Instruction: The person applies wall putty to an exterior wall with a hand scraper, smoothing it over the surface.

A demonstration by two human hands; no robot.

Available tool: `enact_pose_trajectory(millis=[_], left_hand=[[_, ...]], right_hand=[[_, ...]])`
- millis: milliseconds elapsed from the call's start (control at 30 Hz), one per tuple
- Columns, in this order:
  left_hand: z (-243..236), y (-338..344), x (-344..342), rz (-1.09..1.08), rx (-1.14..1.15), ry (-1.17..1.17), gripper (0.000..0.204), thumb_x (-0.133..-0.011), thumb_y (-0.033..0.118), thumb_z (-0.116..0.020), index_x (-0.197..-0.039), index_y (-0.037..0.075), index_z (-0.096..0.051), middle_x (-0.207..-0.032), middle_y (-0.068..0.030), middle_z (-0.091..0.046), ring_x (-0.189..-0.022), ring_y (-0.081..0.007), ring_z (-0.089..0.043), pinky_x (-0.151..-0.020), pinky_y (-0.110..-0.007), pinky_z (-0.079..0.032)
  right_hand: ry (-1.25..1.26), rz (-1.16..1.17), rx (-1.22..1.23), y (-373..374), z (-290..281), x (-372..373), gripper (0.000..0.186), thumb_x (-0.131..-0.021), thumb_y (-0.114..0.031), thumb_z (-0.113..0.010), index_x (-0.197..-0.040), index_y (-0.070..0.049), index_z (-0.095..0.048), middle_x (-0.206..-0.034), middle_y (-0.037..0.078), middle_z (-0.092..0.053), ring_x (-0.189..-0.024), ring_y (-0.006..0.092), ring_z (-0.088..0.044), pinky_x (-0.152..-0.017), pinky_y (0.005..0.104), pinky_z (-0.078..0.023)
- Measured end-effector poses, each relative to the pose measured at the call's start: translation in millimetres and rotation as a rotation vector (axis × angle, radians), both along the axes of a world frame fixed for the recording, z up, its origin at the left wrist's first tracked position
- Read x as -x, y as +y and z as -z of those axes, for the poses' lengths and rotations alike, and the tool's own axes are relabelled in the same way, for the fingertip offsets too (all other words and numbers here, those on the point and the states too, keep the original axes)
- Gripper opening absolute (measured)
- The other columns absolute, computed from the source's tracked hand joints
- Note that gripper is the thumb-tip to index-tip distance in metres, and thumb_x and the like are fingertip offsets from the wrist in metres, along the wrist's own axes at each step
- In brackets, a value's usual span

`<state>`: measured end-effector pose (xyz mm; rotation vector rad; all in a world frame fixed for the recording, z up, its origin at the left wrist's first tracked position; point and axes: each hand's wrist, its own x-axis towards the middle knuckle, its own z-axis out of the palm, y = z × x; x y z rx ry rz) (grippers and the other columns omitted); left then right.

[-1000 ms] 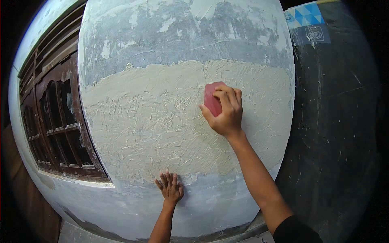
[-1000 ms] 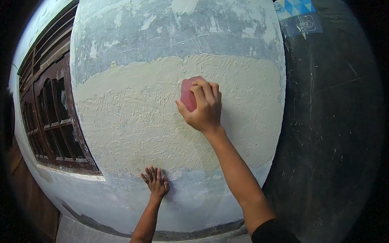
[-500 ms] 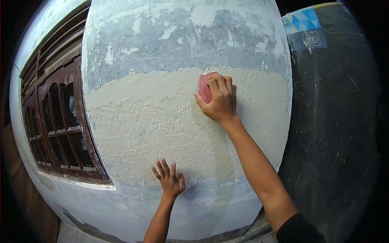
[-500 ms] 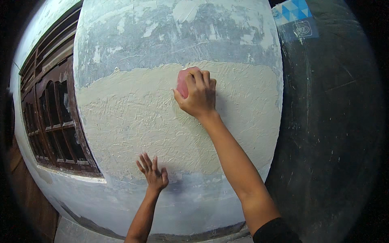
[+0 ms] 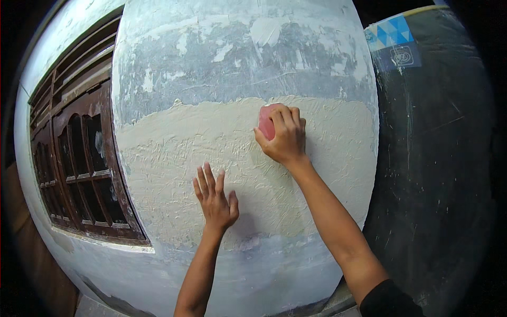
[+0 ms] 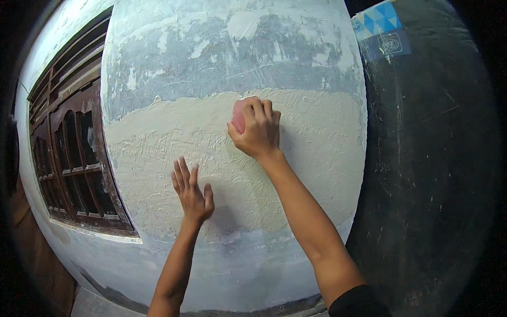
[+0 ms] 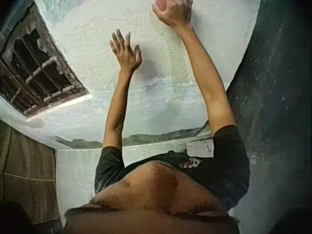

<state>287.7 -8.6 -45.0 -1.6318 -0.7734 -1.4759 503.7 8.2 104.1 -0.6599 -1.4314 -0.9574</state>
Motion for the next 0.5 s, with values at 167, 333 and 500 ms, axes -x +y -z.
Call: enact_pose_trajectory(millis=[167,333,500], left_hand=[[-106,2,-7,0.002,-0.101,-0.012,0.073,-0.09,0.016,-0.059,-0.159,0.01,-0.032,-0.171,-0.0233,-0.02,-0.159,-0.0426,-0.013,-0.126,-0.059,-0.009],[-184,15,6,-0.075,-0.223,0.015,0.07,-0.092,0.017,-0.058,-0.158,0.011,-0.034,-0.172,-0.0173,-0.02,-0.16,-0.0385,-0.014,-0.127,-0.056,-0.011],[-257,29,19,-0.189,-0.231,0.015,0.068,-0.095,0.021,-0.056,-0.16,0.017,-0.035,-0.174,-0.0094,-0.018,-0.16,-0.0342,-0.014,-0.128,-0.055,-0.01]], right_hand=[[0.016,0.028,-0.029,11,-7,-4,0.049,-0.074,-0.032,-0.081,-0.111,-0.005,-0.065,-0.119,0.01,-0.061,-0.111,0.0318,-0.055,-0.083,0.0503,-0.045],[-0.008,0.028,-0.011,4,2,-5,0.05,-0.074,-0.033,-0.081,-0.112,-0.006,-0.064,-0.119,0.008,-0.061,-0.11,0.0308,-0.055,-0.083,0.0497,-0.044],[0.013,0.048,-0.02,9,-16,-5,0.049,-0.073,-0.033,-0.082,-0.111,-0.005,-0.065,-0.123,0.009,-0.06,-0.111,0.0307,-0.055,-0.085,0.0496,-0.042]])
